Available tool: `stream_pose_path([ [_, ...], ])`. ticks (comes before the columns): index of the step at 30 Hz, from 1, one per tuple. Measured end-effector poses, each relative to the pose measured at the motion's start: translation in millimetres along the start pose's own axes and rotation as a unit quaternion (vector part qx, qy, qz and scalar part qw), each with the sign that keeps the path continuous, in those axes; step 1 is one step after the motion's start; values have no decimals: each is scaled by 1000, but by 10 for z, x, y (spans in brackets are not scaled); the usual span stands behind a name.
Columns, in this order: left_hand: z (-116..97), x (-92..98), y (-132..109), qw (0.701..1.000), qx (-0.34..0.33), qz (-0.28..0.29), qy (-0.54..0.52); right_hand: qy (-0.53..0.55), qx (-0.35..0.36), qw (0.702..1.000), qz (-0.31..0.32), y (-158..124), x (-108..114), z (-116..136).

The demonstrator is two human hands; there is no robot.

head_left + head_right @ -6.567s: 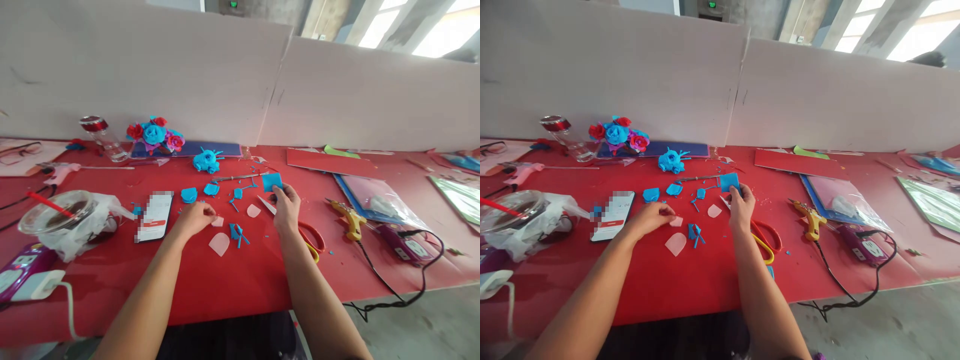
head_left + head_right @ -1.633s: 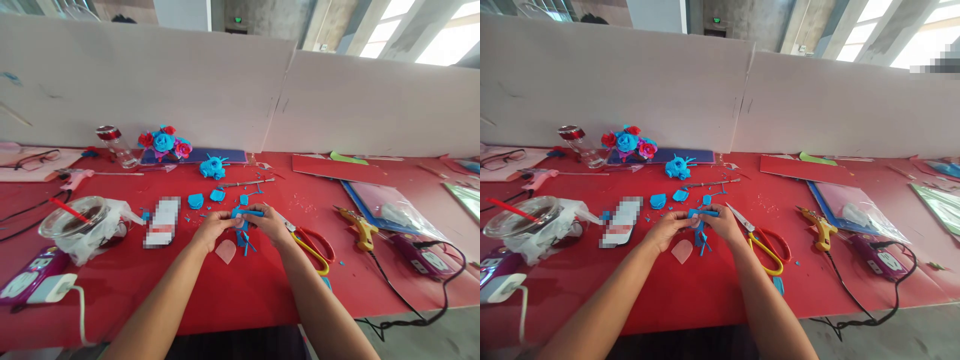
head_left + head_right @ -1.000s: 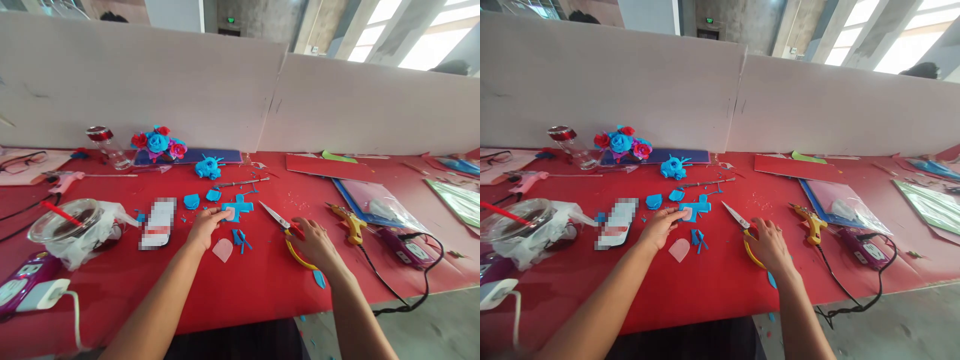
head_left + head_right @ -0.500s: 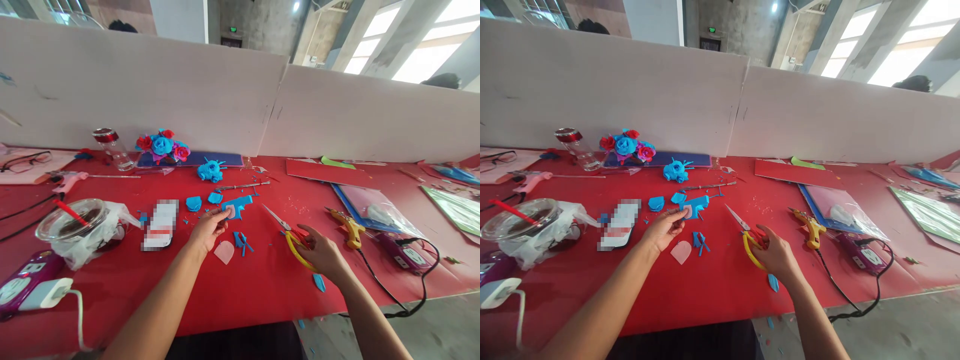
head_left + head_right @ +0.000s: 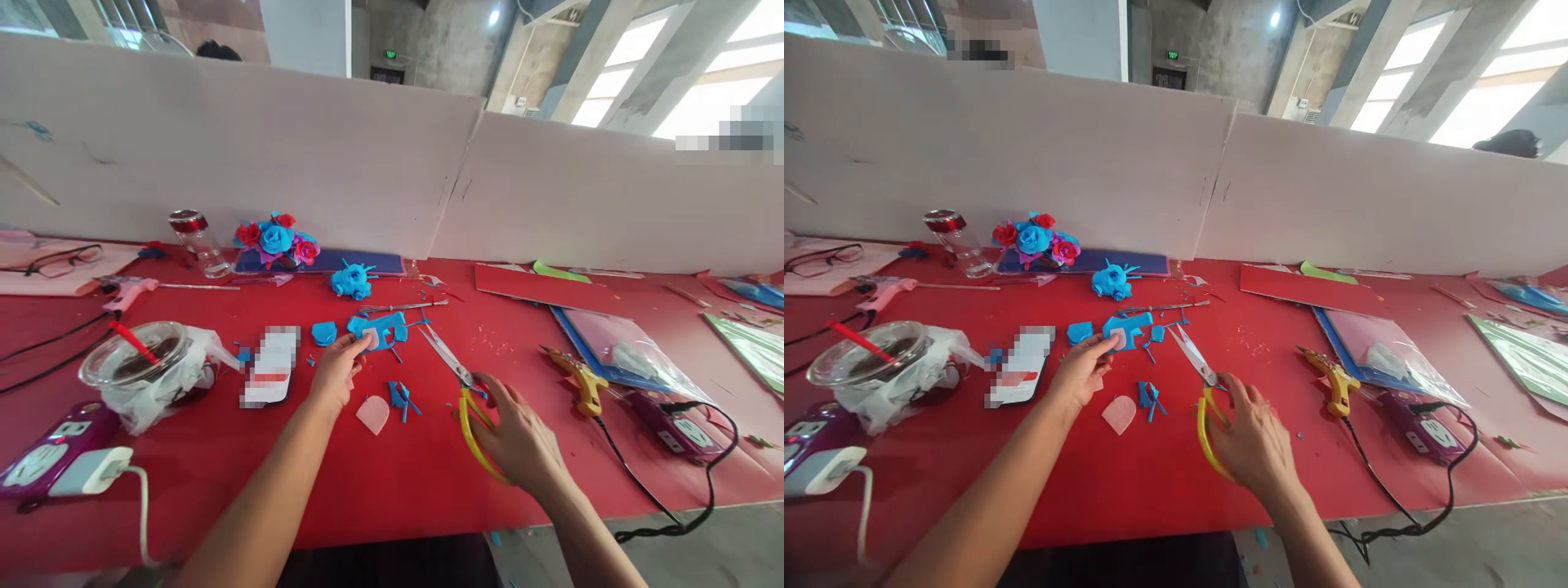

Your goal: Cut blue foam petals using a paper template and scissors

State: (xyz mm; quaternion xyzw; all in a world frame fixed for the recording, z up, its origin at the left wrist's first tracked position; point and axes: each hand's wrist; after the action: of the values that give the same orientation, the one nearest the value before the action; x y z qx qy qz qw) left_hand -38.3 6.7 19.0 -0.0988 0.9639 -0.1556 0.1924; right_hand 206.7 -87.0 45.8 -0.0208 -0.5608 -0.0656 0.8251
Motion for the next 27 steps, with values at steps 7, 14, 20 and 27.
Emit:
stream_pose_path([
  [7, -62, -36, -103, 979, -9, 72, 190, -192, 5, 981, -15, 299, 52, -345],
  [14, 32, -87, -126, 957, -46, 202, 202, 245, 208, 942, 96, 644, -194, 399],
  [20, 62, -68, -84, 965, -97, 162, 181, 469, 106, 853, 204, 794, -553, 622],
  [27, 166, -110, -42, 913, -245, 112, 306, 592, 4, 777, 212, 778, -576, 484],
])
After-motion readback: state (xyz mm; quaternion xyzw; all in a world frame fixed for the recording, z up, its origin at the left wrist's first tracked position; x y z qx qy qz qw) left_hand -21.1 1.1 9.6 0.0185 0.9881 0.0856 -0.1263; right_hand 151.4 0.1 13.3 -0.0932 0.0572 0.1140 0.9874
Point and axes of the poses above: each hand's wrist, its own y-axis towards the middle knuckle, its own x-axis out of the back of the hand, z = x × y
